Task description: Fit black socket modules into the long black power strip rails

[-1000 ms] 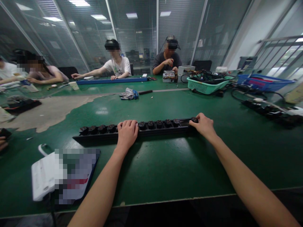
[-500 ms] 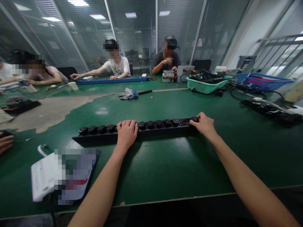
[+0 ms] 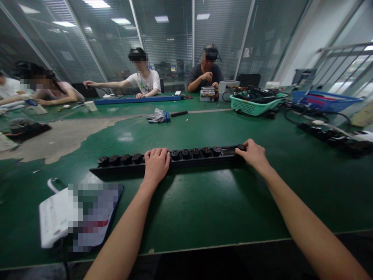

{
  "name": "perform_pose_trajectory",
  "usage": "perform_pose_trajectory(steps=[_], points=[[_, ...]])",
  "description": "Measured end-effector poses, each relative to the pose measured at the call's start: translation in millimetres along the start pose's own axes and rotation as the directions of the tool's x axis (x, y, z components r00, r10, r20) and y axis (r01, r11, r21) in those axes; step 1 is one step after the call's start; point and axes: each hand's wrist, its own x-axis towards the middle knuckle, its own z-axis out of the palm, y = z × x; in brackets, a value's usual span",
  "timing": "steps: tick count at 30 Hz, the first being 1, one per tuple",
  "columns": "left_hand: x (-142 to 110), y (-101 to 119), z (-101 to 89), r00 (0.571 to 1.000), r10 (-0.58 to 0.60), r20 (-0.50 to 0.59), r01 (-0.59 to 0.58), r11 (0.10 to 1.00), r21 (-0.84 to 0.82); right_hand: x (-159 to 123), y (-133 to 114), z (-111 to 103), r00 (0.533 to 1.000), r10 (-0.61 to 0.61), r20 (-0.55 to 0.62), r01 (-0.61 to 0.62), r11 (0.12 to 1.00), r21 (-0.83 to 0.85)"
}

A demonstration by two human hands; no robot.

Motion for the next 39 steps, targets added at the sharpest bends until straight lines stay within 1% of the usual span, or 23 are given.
perform_pose_trajectory(steps=[6,19,25,34,39], points=[[0.9,0.8,-0.7,1.0,0.002,0.0,-0.002,1.0,0.003,1.9,4.9,-1.4,1.0,-0.004,-0.005,0.004,1.0,-0.017],[0.1,0.5,-1.0,1.0,-0.007,0.001,0.007,1.0,-0.021,5.0,9.3,-8.0,0.998,0.068,0.008,-0.068,0.997,-0.042],[0.3,0.3,0.0,1.0,0.0,-0.005,0.0,1.0,0.0,5.6,11.4,-9.4,0.996,0.085,0.016,-0.084,0.995,-0.052],[0.2,0.2,-0.9,1.0,-0.004,0.007,0.004,1.0,-0.016,7.9,17.0,-9.0,0.995,0.097,-0.002,-0.097,0.994,-0.041],[0.1,0.4,-1.3,1.0,-0.007,0.01,0.007,1.0,-0.006,9.9,20.8,-9.2,0.994,0.113,-0.008,-0.113,0.991,-0.067]])
